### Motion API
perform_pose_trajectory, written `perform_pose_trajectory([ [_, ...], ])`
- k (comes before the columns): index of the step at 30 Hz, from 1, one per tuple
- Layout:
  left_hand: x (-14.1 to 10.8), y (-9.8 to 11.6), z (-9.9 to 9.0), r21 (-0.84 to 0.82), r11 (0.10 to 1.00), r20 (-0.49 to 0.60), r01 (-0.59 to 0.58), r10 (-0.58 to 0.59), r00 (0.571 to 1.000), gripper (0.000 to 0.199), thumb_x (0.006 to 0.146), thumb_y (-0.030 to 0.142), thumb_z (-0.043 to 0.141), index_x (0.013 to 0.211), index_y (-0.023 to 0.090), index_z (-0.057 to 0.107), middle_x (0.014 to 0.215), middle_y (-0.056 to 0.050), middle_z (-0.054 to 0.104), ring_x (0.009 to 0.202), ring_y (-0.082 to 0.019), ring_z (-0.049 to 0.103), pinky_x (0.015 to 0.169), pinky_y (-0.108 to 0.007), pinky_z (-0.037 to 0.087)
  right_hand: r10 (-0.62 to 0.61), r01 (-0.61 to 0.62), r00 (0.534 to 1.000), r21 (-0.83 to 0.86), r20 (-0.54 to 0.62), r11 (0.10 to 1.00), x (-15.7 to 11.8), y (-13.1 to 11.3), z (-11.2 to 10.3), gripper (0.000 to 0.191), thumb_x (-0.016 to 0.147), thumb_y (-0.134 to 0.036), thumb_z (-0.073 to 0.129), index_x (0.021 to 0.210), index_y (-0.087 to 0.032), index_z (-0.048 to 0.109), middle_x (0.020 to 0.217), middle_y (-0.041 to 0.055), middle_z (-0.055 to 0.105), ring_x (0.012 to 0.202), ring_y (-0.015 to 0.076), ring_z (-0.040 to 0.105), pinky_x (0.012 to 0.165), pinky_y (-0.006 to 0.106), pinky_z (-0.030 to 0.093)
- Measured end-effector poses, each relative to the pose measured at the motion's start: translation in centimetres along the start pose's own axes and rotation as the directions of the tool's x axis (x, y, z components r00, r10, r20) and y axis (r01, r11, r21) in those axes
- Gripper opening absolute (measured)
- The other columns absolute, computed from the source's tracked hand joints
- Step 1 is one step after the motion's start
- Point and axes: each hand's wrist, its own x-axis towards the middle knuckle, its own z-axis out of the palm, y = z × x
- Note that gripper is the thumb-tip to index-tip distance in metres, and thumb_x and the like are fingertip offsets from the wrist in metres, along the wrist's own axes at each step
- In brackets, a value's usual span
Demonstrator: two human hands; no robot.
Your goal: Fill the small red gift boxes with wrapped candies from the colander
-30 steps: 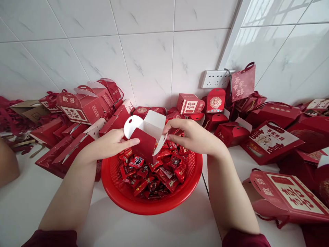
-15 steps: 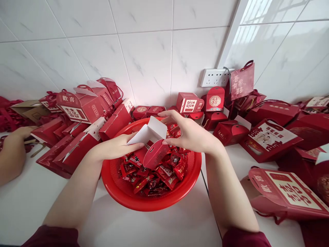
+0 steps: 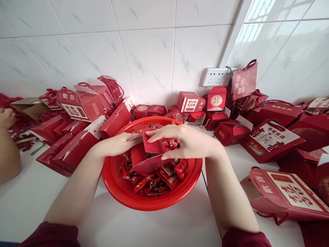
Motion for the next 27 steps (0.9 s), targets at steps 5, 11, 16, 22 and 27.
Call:
perform_pose_trajectory([
  [5, 0.3, 0.1, 0.2, -0.126, 0.99, 0.006, 0.066, -0.066, 0.998, 0.061, 0.099, 0.066, 0.028, 0.134, 0.029, 0.062, 0.13, -0.003, 0.068, 0.104, -0.024, 0.069, 0.088, -0.033, 0.055, 0.011, -0.01, 1.0, -0.032, 0.028, 0.999, 0.0, -0.4, -0.2, 0.042, 0.088, -0.032, 0.072, 0.129, -0.028, 0.067, 0.141, 0.004, 0.061, 0.134, 0.0268, 0.053, 0.109, 0.043, 0.048],
  [11, 0.6, 0.4, 0.6, -0.308, 0.95, -0.155, 0.053, -0.105, 0.982, 0.071, 0.095, 0.073, 0.031, 0.143, 0.026, 0.052, 0.116, -0.008, 0.073, 0.096, -0.026, 0.071, 0.077, -0.035, 0.059, 0.082, -0.087, 0.996, -0.107, -0.045, 0.99, -0.1, -0.6, 0.2, 0.058, 0.087, -0.032, 0.072, 0.142, -0.03, 0.054, 0.145, 0.0035, 0.057, 0.125, 0.0263, 0.06, 0.104, 0.04, 0.051],
  [16, 0.2, 0.4, -0.3, -0.38, 0.917, -0.044, 0.122, -0.149, 0.988, 0.069, 0.091, 0.072, 0.044, 0.134, 0.02, 0.061, 0.096, -0.009, 0.076, 0.078, -0.026, 0.072, 0.065, -0.036, 0.059, 0.156, -0.154, 0.987, -0.097, 0.02, 0.983, 0.4, -0.3, 0.6, 0.052, 0.088, -0.036, 0.071, 0.138, -0.028, 0.058, 0.135, 0.0038, 0.064, 0.106, 0.0231, 0.068, 0.089, 0.036, 0.055],
  [22, 0.1, 0.6, -0.7, -0.162, 0.986, -0.102, -0.045, 0.029, 0.994, 0.066, 0.08, 0.05, 0.075, 0.137, 0.022, 0.058, 0.121, -0.008, 0.071, 0.101, -0.027, 0.069, 0.089, -0.04, 0.058, 0.158, -0.159, 0.986, 0.027, 0.055, 0.987, 1.3, 0.0, 1.1, 0.03, 0.097, -0.041, 0.057, 0.118, -0.023, 0.067, 0.109, 0.0026, 0.072, 0.088, 0.0172, 0.067, 0.079, 0.029, 0.051],
  [27, -0.2, 0.8, -0.5, -0.261, 0.964, -0.058, -0.045, 0.031, 0.998, 0.053, 0.085, 0.039, 0.068, 0.134, 0.022, 0.06, 0.116, -0.008, 0.07, 0.068, -0.018, 0.068, 0.057, -0.031, 0.06, 0.202, -0.202, 0.979, -0.023, -0.001, 0.979, 1.7, 0.3, 2.3, 0.026, 0.091, -0.035, 0.067, 0.114, -0.023, 0.062, 0.093, 0.0, 0.068, 0.076, 0.0155, 0.061, 0.068, 0.028, 0.046],
])
